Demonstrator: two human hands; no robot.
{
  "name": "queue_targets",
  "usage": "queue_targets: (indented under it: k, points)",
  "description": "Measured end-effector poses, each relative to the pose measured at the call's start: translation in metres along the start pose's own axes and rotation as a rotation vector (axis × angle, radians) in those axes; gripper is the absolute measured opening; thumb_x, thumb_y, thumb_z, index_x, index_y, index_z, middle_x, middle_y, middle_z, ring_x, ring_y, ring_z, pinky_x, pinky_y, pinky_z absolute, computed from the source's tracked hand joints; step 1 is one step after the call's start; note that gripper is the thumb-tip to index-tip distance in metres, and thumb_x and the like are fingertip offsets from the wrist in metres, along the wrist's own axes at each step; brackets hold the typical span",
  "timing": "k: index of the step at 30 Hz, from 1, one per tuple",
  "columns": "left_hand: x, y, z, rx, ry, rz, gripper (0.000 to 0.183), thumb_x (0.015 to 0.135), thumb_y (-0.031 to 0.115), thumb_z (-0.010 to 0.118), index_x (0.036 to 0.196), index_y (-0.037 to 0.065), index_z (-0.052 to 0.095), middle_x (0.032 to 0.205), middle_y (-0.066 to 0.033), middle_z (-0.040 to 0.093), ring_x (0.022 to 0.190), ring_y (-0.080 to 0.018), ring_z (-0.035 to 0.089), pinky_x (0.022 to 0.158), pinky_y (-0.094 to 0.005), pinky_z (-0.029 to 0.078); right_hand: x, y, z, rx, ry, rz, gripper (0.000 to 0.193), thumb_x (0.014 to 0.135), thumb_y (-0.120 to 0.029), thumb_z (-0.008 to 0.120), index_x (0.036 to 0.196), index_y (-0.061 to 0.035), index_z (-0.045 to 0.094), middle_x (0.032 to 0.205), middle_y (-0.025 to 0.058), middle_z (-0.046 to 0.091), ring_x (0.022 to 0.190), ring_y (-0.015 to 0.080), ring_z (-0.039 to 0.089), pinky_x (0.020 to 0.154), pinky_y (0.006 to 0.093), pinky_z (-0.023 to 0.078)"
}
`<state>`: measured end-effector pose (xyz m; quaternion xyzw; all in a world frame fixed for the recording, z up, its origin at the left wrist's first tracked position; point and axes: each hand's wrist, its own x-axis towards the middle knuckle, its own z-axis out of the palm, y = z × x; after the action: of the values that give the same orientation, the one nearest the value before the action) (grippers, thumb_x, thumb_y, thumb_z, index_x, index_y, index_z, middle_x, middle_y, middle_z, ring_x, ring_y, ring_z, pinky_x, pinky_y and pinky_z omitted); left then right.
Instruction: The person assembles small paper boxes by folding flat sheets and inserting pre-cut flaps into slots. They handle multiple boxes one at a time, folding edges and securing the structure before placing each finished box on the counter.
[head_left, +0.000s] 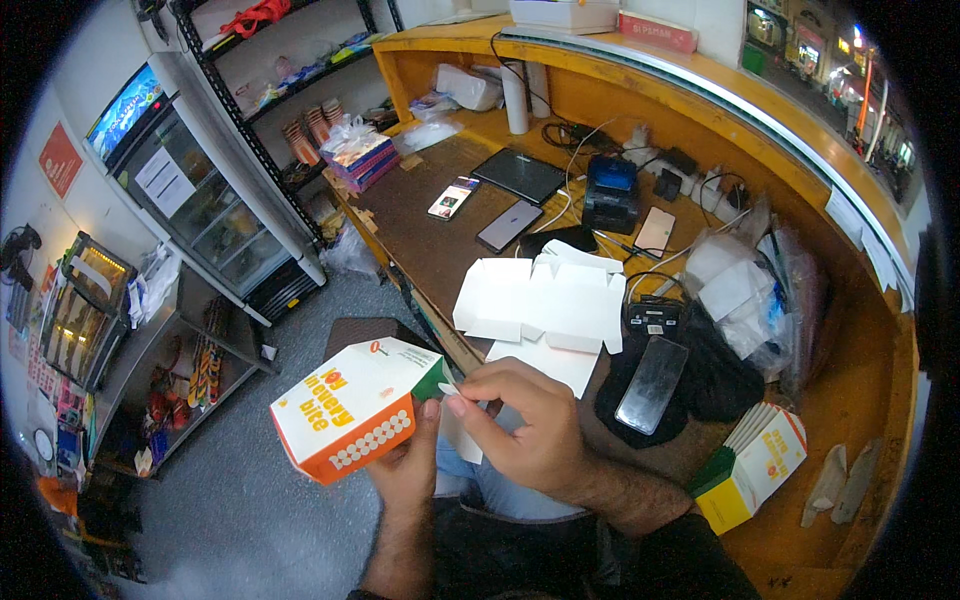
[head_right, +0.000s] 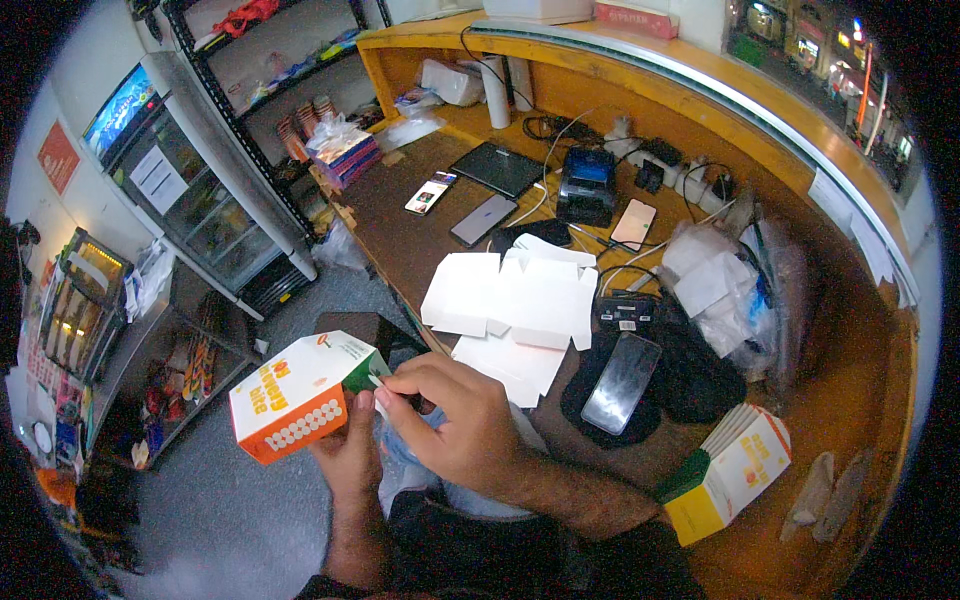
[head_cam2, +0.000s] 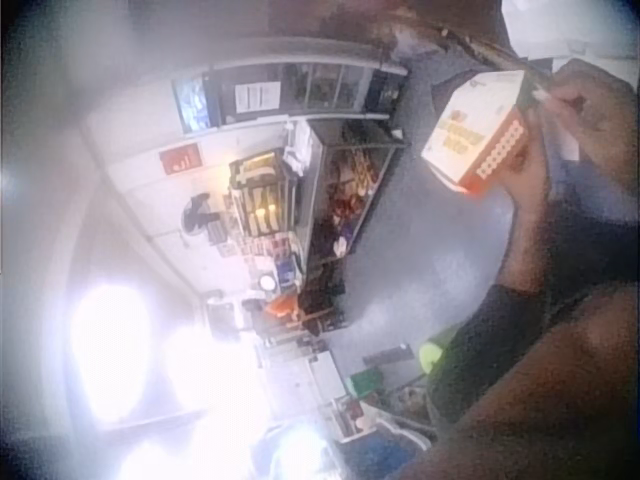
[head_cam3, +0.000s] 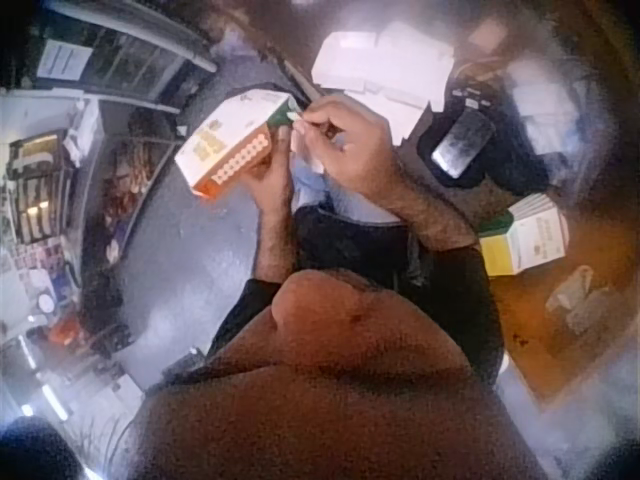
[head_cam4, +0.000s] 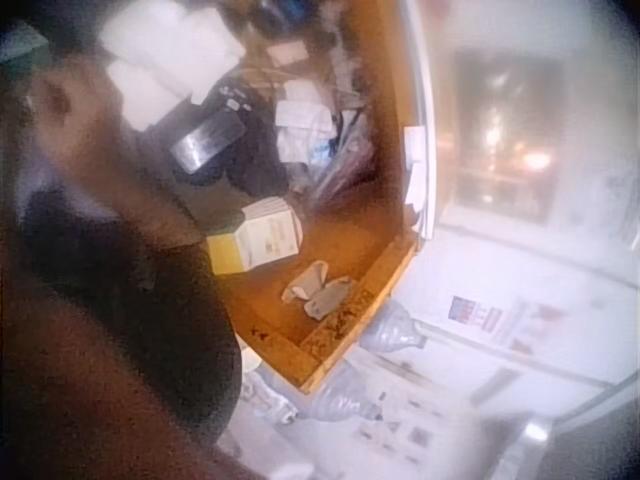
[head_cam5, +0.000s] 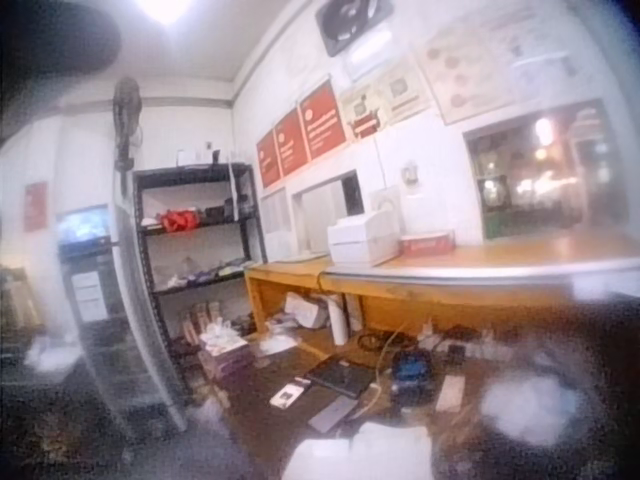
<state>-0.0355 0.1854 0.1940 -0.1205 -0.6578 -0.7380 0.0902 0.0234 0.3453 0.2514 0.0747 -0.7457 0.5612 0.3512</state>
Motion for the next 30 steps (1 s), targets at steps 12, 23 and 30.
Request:
queue_targets:
  k: [12, 23, 30]
  points:
    - [0.004, -0.002, -0.008, -0.109, -0.194, -0.147, 0.046, 0.099, 0.015, 0.08, 0.137, 0.0, 0.058, 0.125, -0.0129, 0.068, 0.114, -0.0241, 0.067, 0.096, -0.0392, 0.057, 0.002, 0.01, -0.002, 0.055, -0.059, -0.014, 0.01, 0.096, -0.003, 0.076, 0.105, 0.0011, 0.075, 0.097, 0.0142, 0.073, 0.085, 0.0177, 0.07, 0.072, 0.03, 0.056]
    - [0.002, -0.009, -0.024, 0.434, -0.19, 0.195, 0.046, 0.096, 0.03, 0.084, 0.134, 0.009, 0.067, 0.124, -0.0076, 0.072, 0.113, -0.0232, 0.068, 0.095, -0.0401, 0.055, 0.006, 0.011, -0.009, 0.09, -0.133, -0.025, 0.009, 0.096, -0.003, 0.076, 0.103, 0.0006, 0.073, 0.099, 0.0124, 0.072, 0.092, 0.0187, 0.069, 0.081, 0.0329, 0.054]
    - [0.004, -0.011, -0.035, 0.385, -0.271, 0.217, 0.044, 0.095, 0.025, 0.086, 0.135, 0.014, 0.07, 0.123, -0.0032, 0.075, 0.111, -0.0192, 0.072, 0.095, -0.0372, 0.056, 0.007, 0.008, -0.011, 0.073, -0.146, -0.021, 0.008, 0.096, -0.004, 0.076, 0.103, 0.0002, 0.074, 0.097, 0.0119, 0.071, 0.09, 0.0184, 0.069, 0.079, 0.0327, 0.054]
